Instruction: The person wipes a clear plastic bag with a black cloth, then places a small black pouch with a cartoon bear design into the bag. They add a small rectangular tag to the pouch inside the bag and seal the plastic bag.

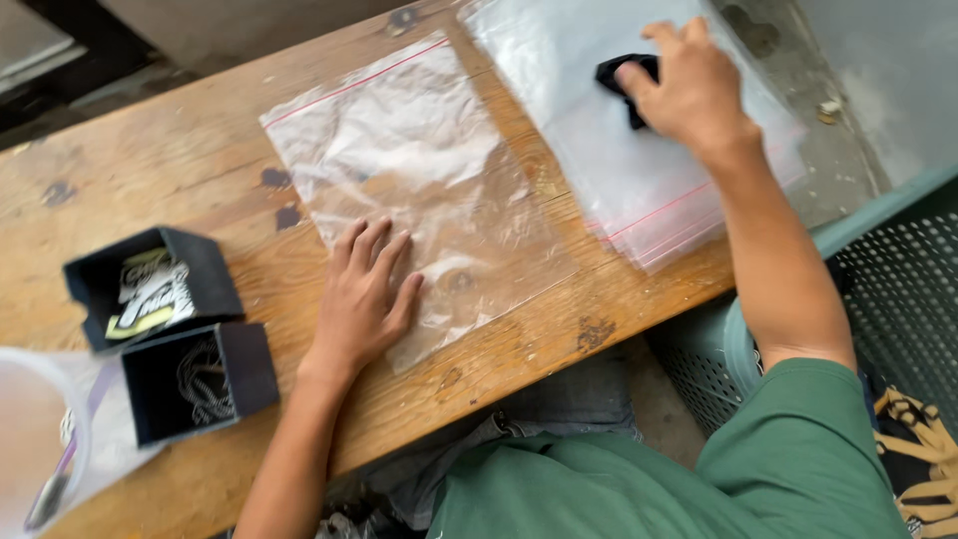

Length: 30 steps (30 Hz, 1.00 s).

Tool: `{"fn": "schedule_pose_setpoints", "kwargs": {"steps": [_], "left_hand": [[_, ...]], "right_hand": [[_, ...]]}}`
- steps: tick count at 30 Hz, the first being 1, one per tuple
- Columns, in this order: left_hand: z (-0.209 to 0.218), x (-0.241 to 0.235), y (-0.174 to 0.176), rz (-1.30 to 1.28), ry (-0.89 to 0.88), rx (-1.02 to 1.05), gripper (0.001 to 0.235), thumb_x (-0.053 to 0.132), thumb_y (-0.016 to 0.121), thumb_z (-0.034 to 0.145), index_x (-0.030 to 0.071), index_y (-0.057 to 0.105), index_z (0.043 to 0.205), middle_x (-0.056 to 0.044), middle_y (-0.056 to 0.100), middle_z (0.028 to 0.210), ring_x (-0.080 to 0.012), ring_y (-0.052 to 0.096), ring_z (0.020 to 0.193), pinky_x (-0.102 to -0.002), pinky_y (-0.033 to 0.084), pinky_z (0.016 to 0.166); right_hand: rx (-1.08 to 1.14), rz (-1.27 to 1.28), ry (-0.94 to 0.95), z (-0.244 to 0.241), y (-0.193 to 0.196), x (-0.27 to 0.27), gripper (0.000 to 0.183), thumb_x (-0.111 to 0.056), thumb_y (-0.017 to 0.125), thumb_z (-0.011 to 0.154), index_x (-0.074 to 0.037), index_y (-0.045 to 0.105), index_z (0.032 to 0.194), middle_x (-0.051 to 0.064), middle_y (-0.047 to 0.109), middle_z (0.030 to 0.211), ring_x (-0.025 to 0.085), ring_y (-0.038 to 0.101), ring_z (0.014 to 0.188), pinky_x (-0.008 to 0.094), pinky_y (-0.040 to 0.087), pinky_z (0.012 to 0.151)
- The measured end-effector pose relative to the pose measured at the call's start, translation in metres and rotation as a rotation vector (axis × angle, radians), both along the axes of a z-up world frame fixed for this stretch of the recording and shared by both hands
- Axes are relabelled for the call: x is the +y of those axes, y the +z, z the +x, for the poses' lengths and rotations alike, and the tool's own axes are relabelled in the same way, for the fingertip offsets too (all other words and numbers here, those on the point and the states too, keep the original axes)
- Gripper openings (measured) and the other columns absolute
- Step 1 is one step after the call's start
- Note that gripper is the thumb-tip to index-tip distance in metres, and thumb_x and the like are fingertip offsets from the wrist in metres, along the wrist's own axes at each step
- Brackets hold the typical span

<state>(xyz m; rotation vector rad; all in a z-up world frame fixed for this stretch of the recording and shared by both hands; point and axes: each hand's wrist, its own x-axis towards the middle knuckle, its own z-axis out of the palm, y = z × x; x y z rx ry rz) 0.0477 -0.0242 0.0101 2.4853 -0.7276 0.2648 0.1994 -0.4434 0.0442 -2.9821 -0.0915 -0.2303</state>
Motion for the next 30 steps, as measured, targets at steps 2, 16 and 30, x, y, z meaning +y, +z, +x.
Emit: {"fn": "schedule_pose_setpoints", "kwargs": {"steps": [2, 16, 30], "left_hand": [[0.005, -0.001, 0.003, -0.071, -0.03, 0.032, 0.045, 0.025, 0.058, 0.099, 0.0, 0.055, 0.136, -0.022, 0.05, 0.142, -0.0413, 0.044, 0.134, -0.054, 0.037, 0.114], [0.015, 0.037, -0.042, -0.003, 0.337, -0.225, 0.04, 0.002, 0.057, 0.085, -0.001, 0.065, 0.124, -0.017, 0.062, 0.13, -0.0383, 0.054, 0.128, -0.047, 0.039, 0.107], [0.011, 0.037, -0.042, -0.043, 0.321, -0.183, 0.041, 0.0, 0.055, 0.08, 0.006, 0.064, 0.119, -0.009, 0.064, 0.121, -0.03, 0.056, 0.122, -0.042, 0.044, 0.103]], "right_hand": [[0.136, -0.041, -0.06, 0.002, -0.007, 0.0, 0.052, -0.046, 0.062, 0.102, -0.012, 0.058, 0.14, 0.024, 0.051, 0.116, 0.051, 0.061, 0.094, 0.059, 0.048, 0.08], [0.218, 0.667, 1.027, -0.088, 0.034, 0.188, 0.026, 0.006, 0.065, 0.084, 0.0, 0.069, 0.108, 0.02, 0.069, 0.088, 0.042, 0.069, 0.084, 0.048, 0.057, 0.073], [0.056, 0.256, 1.431, -0.157, -0.061, 0.239, 0.015, -0.012, 0.055, 0.095, -0.001, 0.062, 0.104, 0.015, 0.054, 0.096, 0.032, 0.061, 0.086, 0.037, 0.055, 0.072]]}}
